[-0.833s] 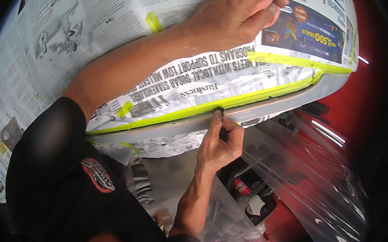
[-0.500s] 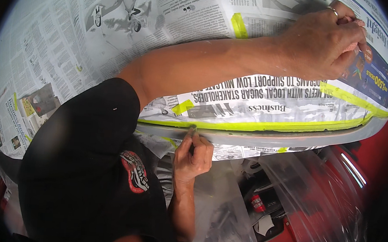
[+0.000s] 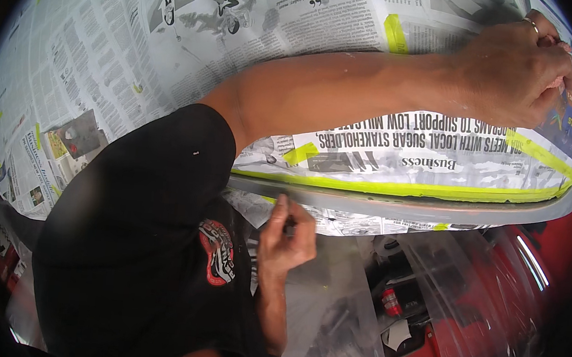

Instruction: The person applies and smooths body filler along the edges of a car hood covered with newspaper and masking tape. They use a pink cloth to wipe the surface and a metal scraper to level the filler, repeatedly dipping the scraper into a pink bucket to clean it.

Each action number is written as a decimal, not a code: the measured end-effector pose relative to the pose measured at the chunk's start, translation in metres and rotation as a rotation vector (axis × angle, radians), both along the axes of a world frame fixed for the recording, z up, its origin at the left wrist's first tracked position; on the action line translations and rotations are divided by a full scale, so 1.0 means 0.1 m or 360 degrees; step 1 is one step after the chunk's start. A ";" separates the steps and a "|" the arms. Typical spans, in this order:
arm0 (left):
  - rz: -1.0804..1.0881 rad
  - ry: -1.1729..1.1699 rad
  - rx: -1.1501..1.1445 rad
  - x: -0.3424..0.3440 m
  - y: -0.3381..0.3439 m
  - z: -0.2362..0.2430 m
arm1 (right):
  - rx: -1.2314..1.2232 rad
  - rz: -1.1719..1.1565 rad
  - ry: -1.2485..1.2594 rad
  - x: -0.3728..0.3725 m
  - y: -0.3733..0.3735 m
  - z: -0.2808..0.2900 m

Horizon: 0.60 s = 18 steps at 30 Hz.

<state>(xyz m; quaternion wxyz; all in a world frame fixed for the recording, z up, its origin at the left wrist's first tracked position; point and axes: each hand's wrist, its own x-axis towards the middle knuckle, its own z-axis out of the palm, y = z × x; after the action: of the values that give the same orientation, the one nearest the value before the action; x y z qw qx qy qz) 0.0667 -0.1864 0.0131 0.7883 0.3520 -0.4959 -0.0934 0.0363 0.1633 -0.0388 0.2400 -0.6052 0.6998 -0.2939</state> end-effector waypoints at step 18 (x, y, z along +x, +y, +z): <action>-0.0016 0.0047 0.0013 -0.07 -0.05 0.02 | -0.0039 -0.0095 0.0021 0.03 0.02 -0.34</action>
<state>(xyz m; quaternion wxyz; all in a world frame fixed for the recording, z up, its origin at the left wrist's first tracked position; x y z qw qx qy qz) 0.0602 -0.1909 0.0156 0.7937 0.3514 -0.4854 -0.1046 0.0398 0.1654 -0.0723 0.2192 -0.5889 0.7154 -0.3055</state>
